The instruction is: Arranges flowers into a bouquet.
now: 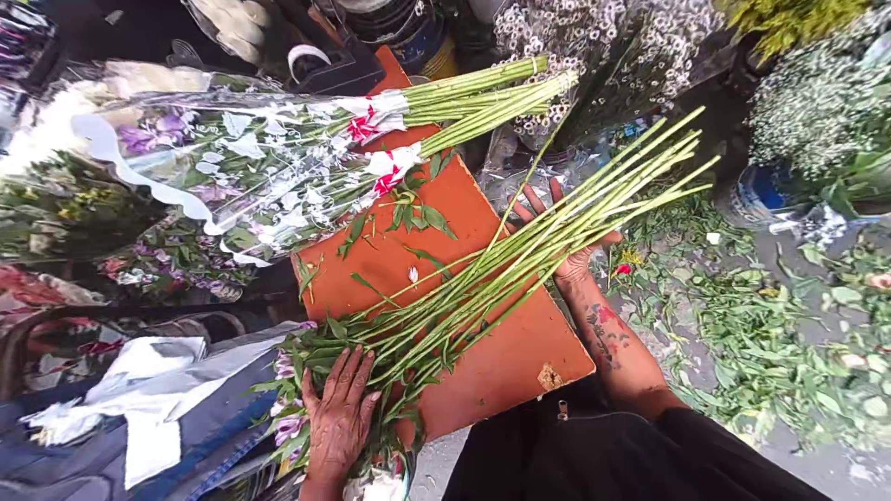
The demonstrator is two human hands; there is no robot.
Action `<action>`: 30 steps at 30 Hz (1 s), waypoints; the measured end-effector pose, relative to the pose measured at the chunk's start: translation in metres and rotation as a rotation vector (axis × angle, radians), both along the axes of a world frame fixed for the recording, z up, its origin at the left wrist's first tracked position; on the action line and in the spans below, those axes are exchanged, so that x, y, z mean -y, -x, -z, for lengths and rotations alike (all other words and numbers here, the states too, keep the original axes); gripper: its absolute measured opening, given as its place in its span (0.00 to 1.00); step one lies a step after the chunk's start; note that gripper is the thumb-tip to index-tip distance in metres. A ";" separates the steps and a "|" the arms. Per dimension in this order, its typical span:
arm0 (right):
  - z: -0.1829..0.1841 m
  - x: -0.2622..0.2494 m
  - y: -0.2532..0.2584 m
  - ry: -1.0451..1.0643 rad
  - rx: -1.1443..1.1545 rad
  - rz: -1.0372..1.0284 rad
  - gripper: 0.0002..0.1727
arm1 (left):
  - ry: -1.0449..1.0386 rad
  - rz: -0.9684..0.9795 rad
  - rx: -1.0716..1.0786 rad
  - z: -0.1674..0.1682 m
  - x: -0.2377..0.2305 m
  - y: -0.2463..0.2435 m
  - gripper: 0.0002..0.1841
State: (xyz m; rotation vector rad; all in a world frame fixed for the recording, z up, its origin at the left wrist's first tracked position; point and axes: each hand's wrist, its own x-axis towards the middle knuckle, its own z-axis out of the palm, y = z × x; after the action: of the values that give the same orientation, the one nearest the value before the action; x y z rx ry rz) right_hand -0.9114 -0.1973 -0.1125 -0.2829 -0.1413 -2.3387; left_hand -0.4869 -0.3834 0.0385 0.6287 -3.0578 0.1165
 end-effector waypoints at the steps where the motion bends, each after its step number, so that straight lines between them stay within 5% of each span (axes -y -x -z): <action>1: -0.002 0.002 0.002 -0.012 -0.003 0.002 0.74 | -0.001 0.001 0.001 0.000 0.001 0.000 0.39; 5: -0.015 -0.005 0.003 -0.037 -0.034 0.044 0.73 | -0.004 0.003 0.008 0.001 0.000 -0.001 0.39; 13: -0.022 0.000 -0.008 0.036 0.133 0.237 0.26 | -0.015 0.020 0.022 0.000 0.002 -0.001 0.38; 21: -0.035 -0.005 -0.009 0.118 0.098 0.240 0.07 | -0.113 -0.090 0.039 -0.024 -0.008 0.001 0.44; 25: -0.039 -0.010 -0.009 0.122 0.117 0.226 0.06 | 0.011 -0.279 -0.099 -0.064 -0.052 0.057 0.47; 30: -0.049 -0.015 -0.012 0.096 0.094 0.221 0.05 | -0.150 0.108 -0.179 -0.062 -0.126 0.207 0.55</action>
State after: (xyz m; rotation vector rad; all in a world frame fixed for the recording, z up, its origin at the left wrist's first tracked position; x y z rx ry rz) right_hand -0.8994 -0.1826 -0.0634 -0.2464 -0.2815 -2.5704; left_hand -0.6940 -0.2577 0.1003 0.4506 -2.9367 -0.1628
